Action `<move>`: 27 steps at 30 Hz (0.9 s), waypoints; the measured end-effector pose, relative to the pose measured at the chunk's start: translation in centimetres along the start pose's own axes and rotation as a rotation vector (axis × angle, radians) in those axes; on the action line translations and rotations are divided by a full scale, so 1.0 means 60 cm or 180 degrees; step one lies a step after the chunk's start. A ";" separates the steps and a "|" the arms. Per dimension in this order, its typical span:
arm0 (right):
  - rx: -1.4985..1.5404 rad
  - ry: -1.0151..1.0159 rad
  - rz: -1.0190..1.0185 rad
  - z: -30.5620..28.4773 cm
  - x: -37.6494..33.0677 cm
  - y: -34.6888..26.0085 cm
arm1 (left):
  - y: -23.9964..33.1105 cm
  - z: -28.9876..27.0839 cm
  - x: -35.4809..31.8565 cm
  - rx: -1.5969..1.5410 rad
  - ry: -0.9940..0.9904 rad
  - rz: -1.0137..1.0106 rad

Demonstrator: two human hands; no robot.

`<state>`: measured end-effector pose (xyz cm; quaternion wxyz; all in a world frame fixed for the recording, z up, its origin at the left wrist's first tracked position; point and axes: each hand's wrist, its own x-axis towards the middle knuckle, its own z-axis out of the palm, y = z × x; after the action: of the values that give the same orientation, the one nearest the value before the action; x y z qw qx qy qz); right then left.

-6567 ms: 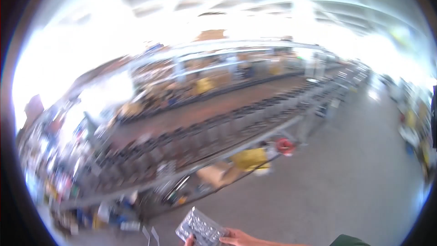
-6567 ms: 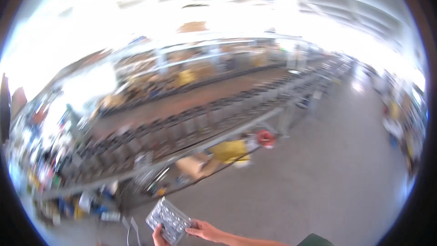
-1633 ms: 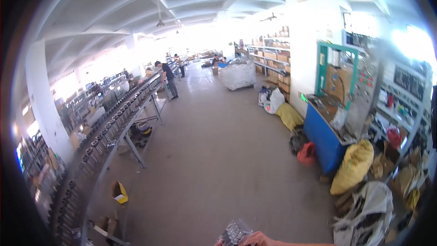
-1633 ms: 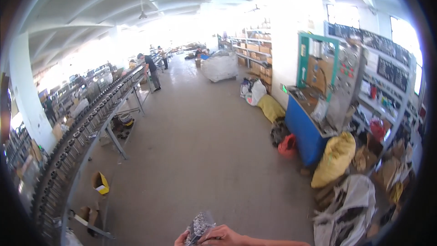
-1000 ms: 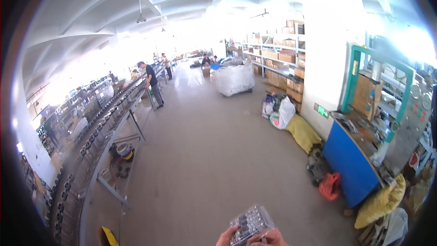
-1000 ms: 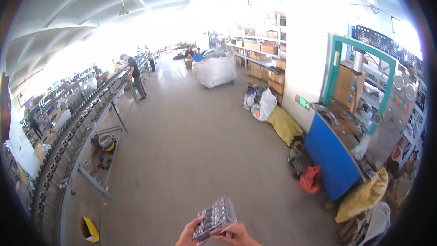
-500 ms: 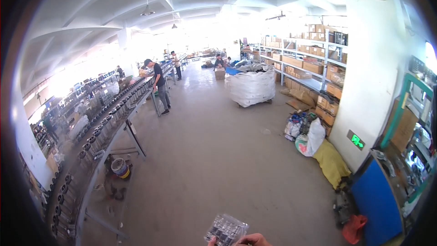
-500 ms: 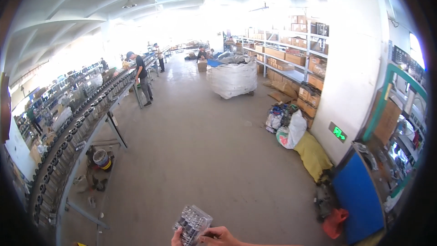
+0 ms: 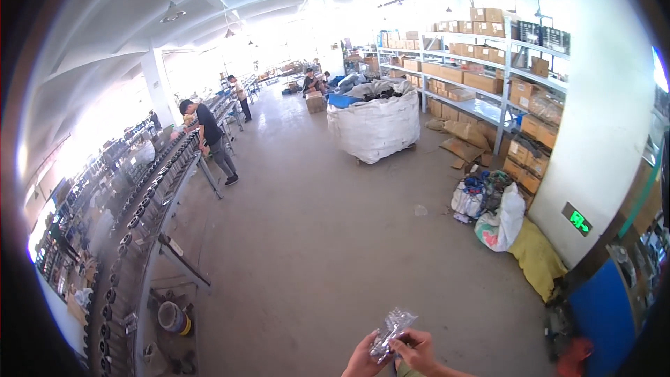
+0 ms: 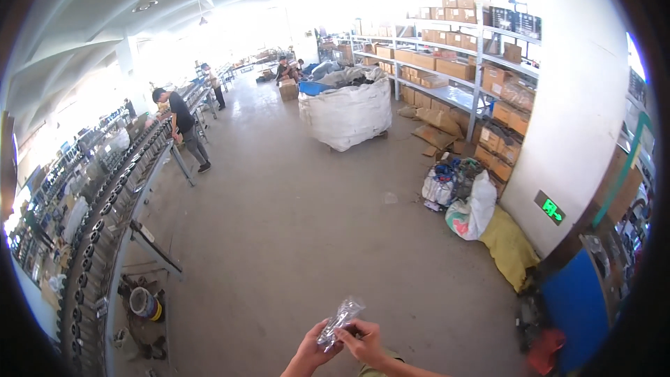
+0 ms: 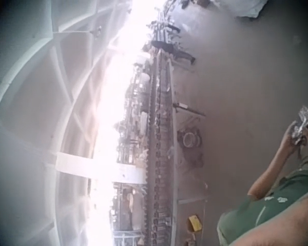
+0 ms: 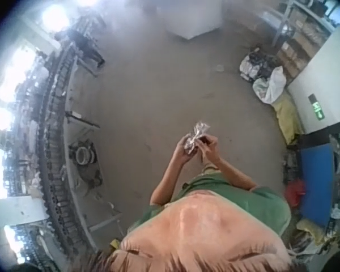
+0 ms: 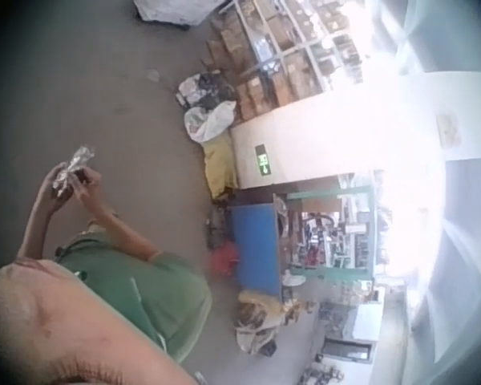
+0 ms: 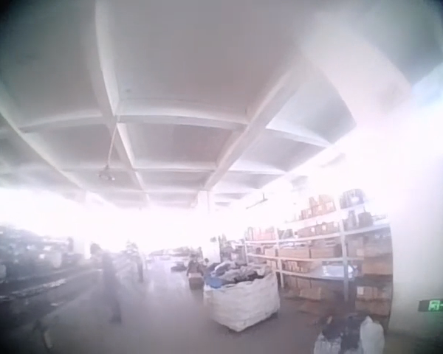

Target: The person takes electronic components and small metal rings from a clear plastic tray and inserts them into large black cylindrical housings arranged along a long assembly line.

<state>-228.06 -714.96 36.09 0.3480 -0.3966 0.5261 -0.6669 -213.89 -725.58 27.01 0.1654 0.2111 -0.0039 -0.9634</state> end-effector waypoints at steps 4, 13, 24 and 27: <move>0.0258 0.0040 0.0530 0.012 0.275 0.090 | 0.223 0.036 0.180 0.0455 0.0556 -0.0005; 0.0536 -0.0693 0.1161 0.176 0.908 0.185 | 0.731 0.111 0.375 0.2931 0.2023 0.0885; 0.0193 -0.0965 0.1414 0.451 1.578 0.448 | 1.435 0.268 0.665 0.5160 0.1612 0.2149; 0.0553 -0.1000 0.1499 0.525 1.791 0.428 | 1.653 0.359 0.733 0.5526 0.1487 0.2003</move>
<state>-246.26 -828.36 32.61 0.6030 -0.3307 0.4843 -0.5408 -228.88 -834.77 36.47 0.1993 0.4367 -0.7415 -0.4688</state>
